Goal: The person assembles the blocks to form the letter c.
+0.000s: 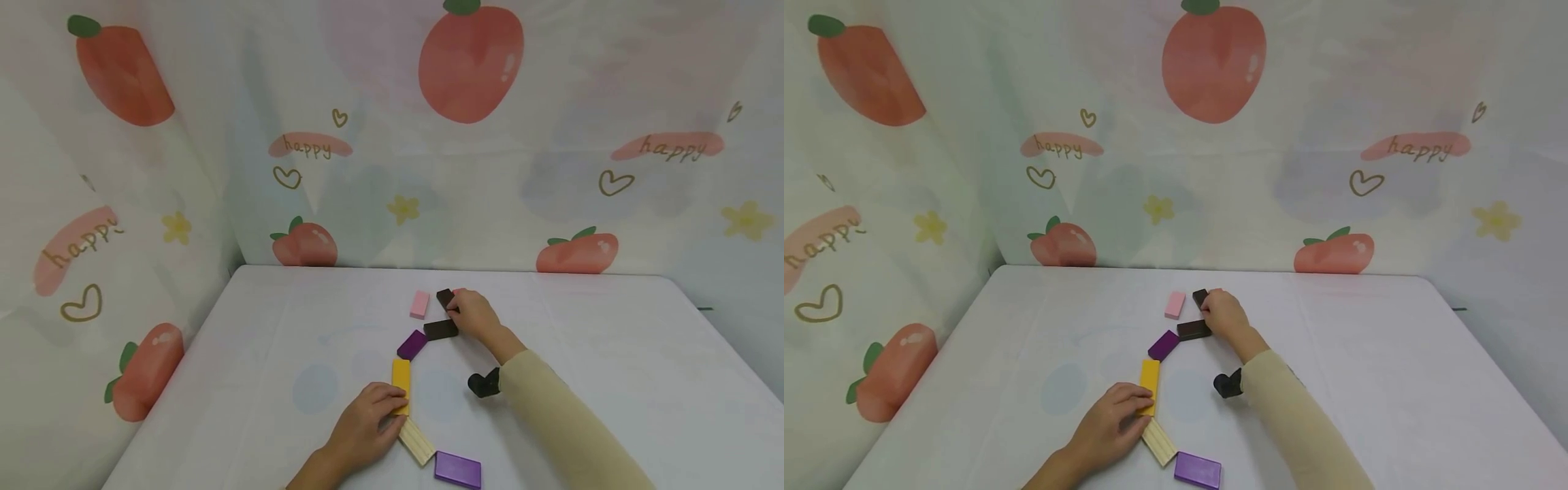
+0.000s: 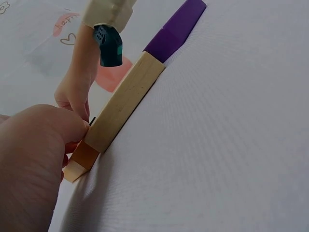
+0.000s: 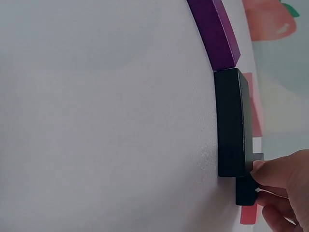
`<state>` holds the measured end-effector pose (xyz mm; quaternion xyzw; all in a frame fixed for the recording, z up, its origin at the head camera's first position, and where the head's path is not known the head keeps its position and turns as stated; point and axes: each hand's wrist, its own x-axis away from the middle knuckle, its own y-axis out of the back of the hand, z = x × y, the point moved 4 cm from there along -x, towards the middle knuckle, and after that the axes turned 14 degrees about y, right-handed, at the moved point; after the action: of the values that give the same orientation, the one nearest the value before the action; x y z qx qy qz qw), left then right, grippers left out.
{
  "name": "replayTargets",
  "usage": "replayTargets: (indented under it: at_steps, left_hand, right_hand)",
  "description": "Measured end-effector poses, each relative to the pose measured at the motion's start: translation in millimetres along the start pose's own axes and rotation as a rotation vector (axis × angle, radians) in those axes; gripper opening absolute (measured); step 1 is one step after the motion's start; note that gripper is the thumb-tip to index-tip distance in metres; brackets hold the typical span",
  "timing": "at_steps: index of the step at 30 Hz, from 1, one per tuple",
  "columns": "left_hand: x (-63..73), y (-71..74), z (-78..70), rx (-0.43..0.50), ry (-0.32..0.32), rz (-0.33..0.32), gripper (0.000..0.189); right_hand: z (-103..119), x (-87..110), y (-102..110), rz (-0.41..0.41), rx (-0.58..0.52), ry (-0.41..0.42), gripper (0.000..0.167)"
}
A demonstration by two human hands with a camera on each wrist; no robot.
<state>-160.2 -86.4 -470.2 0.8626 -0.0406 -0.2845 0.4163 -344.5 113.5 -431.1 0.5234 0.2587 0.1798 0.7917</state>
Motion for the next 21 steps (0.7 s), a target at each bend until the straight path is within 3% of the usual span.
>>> replayTargets:
  at_steps: [21]
  left_hand:
    - [-0.7,-0.5,-0.8,0.005,0.025,0.016,0.02]
  right_hand:
    - [-8.6,22.4,5.4,0.012,0.009,-0.018,0.011]
